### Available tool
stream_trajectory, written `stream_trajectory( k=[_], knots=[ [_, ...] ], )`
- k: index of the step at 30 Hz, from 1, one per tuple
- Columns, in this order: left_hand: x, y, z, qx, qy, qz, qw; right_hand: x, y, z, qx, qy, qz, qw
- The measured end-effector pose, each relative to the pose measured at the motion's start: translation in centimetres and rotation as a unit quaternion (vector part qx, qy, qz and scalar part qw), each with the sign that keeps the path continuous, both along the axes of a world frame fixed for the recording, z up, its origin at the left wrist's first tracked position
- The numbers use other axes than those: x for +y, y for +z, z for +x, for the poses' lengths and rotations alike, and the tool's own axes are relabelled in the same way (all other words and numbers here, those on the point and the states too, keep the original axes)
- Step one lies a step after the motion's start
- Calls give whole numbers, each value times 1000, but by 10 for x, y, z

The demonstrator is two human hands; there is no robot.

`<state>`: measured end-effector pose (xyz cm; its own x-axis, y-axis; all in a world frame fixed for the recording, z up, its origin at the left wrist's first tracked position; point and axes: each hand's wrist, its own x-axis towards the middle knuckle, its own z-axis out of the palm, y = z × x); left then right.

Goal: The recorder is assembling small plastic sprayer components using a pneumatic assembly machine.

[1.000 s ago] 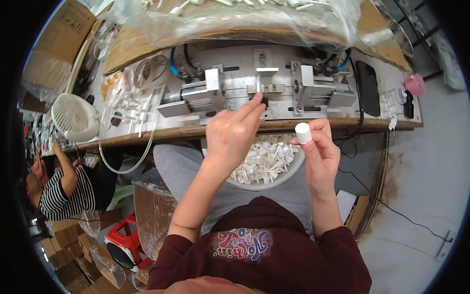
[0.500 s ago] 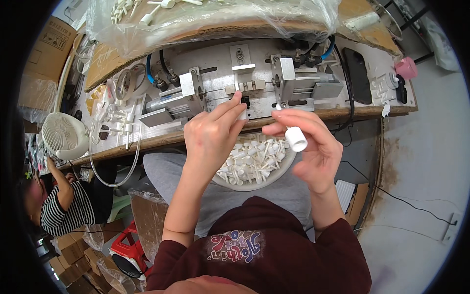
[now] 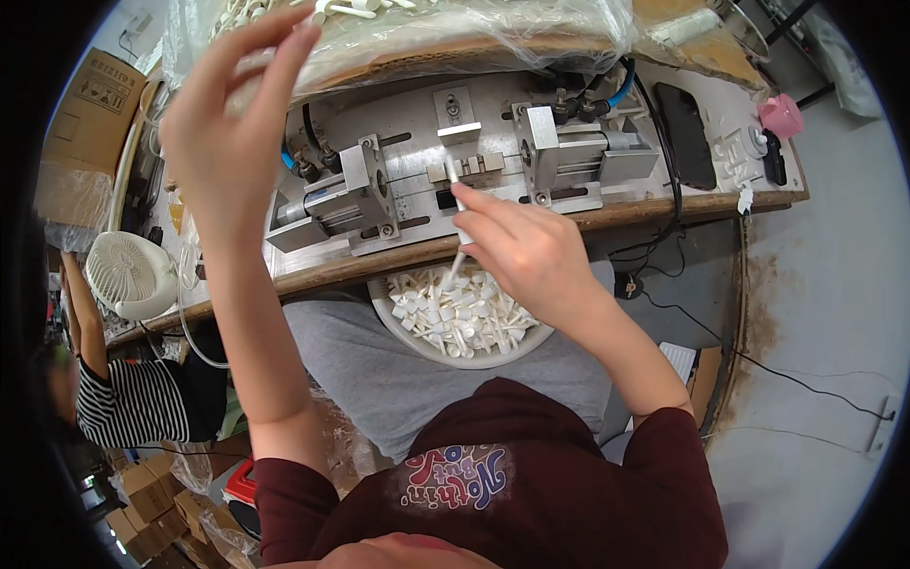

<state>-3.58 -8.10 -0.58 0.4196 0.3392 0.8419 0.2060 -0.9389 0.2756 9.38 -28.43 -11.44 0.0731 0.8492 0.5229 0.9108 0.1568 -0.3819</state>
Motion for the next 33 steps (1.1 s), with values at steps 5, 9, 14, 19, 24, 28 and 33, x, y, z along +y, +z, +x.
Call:
stream_trajectory(
  k=[5,9,14,19,24,28,33],
  knots=[
    [53,4,43,114,77,-74,988,14,0,-9,-119,-27,13,992],
    [72,-12,66,221,155,-70,960,20,0,-6,-123,-24,27,992],
    [71,-12,61,149,50,-179,971,18,2,-7,-109,-33,-12,993],
    [16,10,30,48,-70,-179,980,18,11,-5,-100,-18,-34,994],
    [-27,-2,-11,45,-130,-129,982,50,59,27,51,-4,75,996],
    [-57,-26,-26,93,-139,-123,978,107,110,69,1,-58,157,986],
    [-84,-66,-25,128,-97,-89,983,206,123,77,-22,-119,-1,993]
  ],
)
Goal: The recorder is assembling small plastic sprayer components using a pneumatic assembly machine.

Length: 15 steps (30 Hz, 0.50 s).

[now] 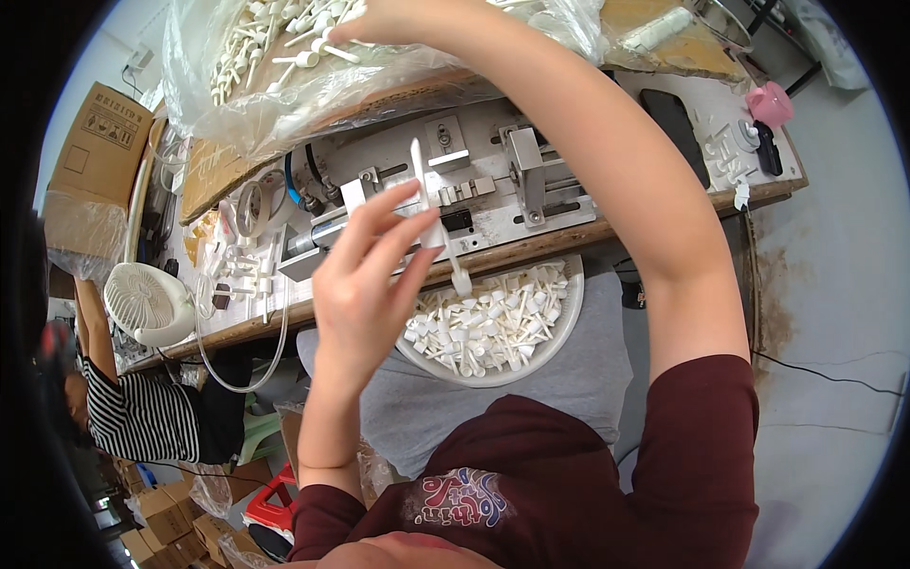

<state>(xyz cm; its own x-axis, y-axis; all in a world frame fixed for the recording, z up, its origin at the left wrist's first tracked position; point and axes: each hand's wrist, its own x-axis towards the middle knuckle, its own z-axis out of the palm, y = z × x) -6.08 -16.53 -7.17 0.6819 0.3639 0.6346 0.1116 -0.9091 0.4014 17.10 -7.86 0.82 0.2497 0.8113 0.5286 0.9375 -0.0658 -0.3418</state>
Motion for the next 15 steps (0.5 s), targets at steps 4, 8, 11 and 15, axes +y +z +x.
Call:
stream_trajectory(
  k=[4,8,11,15],
  knots=[
    [-13,-15,3,50,16,11,999,28,6,-7,-46,-21,-166,985],
    [-16,-30,4,76,24,20,997,33,21,-6,10,-7,-301,954],
    [-17,-35,7,101,30,29,994,44,13,2,-133,11,-274,953],
    [-16,-38,9,143,41,52,987,30,20,-4,-209,37,-324,922]
  ],
)
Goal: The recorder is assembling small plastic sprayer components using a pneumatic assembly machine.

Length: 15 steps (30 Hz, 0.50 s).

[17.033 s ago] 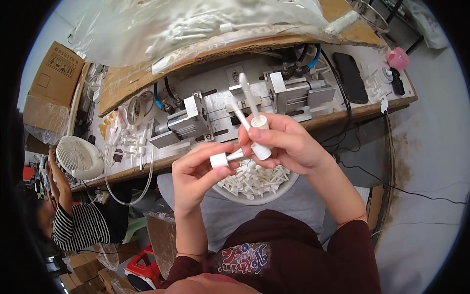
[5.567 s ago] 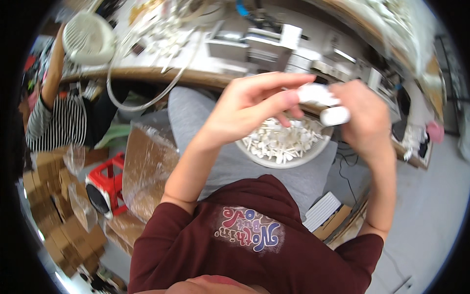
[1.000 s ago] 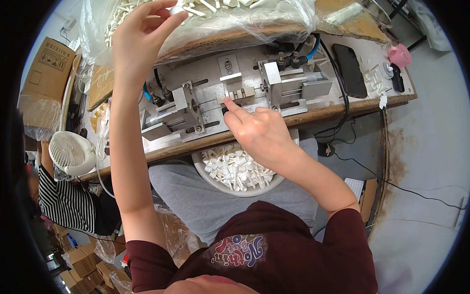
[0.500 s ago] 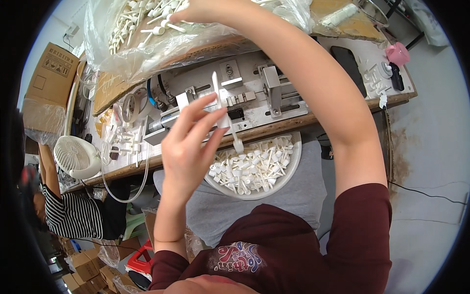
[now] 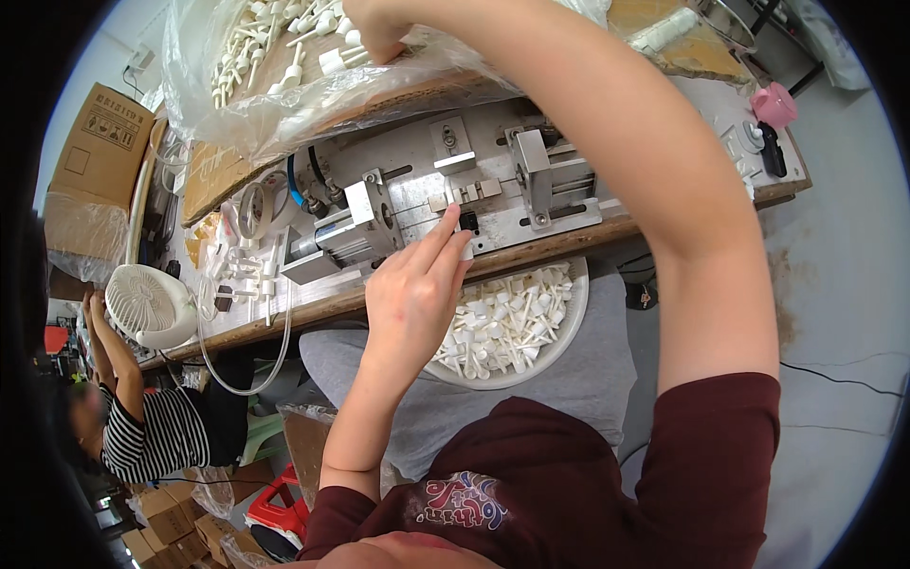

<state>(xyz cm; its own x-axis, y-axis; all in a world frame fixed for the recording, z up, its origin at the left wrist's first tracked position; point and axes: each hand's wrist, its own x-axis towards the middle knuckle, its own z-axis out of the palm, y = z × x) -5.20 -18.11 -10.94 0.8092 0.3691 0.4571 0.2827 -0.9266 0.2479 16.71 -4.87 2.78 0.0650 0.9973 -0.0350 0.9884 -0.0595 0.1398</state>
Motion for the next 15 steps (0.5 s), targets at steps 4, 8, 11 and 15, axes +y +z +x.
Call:
stream_trajectory(
  k=[4,8,11,15],
  knots=[
    [6,4,4,7,-8,-3,1000,-22,10,8,-2,33,-19,999],
    [9,1,2,7,5,-14,1000,-34,12,8,17,12,10,1000],
    [7,0,5,-4,1,-29,1000,-32,-4,34,63,95,73,991],
    [7,1,3,5,5,-35,999,-45,4,35,80,106,116,984]
  ],
)
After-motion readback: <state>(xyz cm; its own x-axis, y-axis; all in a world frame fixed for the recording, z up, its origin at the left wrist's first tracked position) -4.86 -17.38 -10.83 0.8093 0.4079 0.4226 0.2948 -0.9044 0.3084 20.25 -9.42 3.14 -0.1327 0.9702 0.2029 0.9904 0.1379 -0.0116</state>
